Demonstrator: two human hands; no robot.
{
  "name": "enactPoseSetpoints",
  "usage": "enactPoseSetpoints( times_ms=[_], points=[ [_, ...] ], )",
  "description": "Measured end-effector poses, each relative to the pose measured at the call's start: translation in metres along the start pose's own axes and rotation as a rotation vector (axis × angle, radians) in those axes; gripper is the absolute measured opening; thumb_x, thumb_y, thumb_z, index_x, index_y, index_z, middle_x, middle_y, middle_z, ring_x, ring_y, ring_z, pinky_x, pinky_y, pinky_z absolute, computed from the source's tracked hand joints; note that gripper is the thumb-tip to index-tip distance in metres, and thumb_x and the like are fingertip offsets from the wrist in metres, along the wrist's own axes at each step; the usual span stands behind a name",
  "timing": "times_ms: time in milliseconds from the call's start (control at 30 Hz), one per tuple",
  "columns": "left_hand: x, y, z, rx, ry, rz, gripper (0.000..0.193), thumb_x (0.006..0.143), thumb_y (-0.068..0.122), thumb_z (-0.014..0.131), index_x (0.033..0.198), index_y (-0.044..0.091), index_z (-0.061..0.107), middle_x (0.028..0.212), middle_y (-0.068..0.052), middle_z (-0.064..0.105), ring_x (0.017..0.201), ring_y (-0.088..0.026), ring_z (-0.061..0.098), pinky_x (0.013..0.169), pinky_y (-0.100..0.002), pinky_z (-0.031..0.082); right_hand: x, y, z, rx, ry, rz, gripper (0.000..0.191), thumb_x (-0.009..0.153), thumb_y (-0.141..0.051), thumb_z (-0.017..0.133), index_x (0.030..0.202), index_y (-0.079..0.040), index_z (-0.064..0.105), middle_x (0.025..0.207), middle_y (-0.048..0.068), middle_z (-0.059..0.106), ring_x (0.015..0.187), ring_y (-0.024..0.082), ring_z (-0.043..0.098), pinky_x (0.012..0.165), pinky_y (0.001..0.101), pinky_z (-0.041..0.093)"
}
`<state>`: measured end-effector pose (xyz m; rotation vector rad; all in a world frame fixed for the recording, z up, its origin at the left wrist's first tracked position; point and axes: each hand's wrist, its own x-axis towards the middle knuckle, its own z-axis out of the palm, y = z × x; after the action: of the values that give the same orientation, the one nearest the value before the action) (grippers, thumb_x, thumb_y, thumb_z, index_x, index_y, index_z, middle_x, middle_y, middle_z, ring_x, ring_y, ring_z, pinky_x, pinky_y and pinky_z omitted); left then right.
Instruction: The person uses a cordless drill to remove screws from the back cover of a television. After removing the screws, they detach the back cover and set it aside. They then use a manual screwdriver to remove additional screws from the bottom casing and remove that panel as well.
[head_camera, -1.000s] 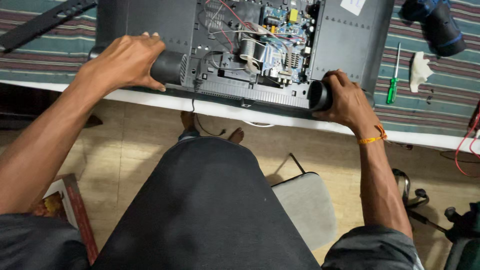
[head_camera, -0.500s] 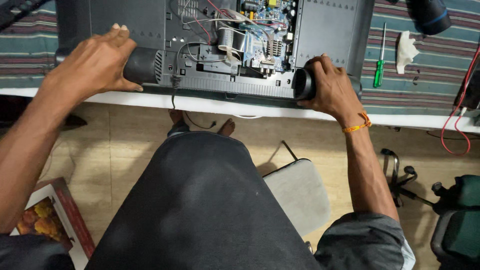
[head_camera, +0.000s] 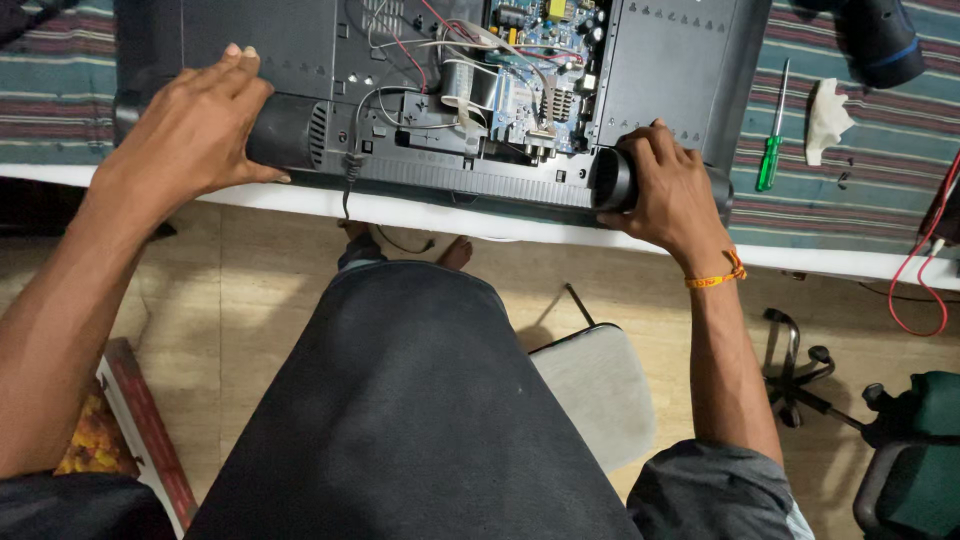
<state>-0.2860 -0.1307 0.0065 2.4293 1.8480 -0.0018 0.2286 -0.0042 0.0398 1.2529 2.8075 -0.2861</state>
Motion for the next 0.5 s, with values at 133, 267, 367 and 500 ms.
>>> enactPoseSetpoints(
  times_ms=[133,267,367,500],
  points=[
    [-0.001,-0.001,0.003,-0.018,-0.004,-0.029,0.101,0.051,0.056,0.092,0.127,-0.003,0.066,0.148,-0.029,0.055,0.144,-0.037,0.05,0.118,-0.048,0.043,0.0,-0.007,-0.005,-0.028,0.019,-0.005,0.09,0.058,-0.038,0.097,0.132,-0.007,0.057,0.138,0.014,0.057,0.137,0.039,0.053,0.1,0.0539,0.046],
    [-0.003,0.006,0.002,0.045,-0.013,-0.082,0.106,0.049,0.058,0.092,0.133,-0.001,0.066,0.151,-0.026,0.055,0.142,-0.035,0.052,0.118,-0.047,0.044,0.001,-0.005,-0.011,0.132,0.066,-0.053,0.093,0.061,-0.05,0.093,0.136,-0.007,0.058,0.131,0.018,0.063,0.126,0.04,0.057,0.098,0.0522,0.046],
    [-0.004,0.018,-0.002,0.165,0.025,-0.086,0.106,0.046,0.058,0.091,0.133,0.002,0.067,0.151,-0.02,0.056,0.142,-0.031,0.053,0.116,-0.044,0.044,-0.004,0.032,-0.01,0.448,0.122,0.056,0.079,0.08,-0.041,0.087,0.144,-0.007,0.056,0.131,0.016,0.067,0.122,0.035,0.064,0.103,0.0454,0.049],
    [-0.001,0.022,-0.007,0.321,-0.013,-0.106,0.1,0.051,0.065,0.088,0.131,0.01,0.067,0.152,-0.011,0.056,0.144,-0.024,0.051,0.116,-0.038,0.042,-0.003,0.136,0.014,0.311,0.489,0.168,0.054,0.102,-0.026,0.084,0.145,-0.004,0.06,0.139,0.018,0.066,0.132,0.036,0.063,0.112,0.0437,0.049]
  ],
)
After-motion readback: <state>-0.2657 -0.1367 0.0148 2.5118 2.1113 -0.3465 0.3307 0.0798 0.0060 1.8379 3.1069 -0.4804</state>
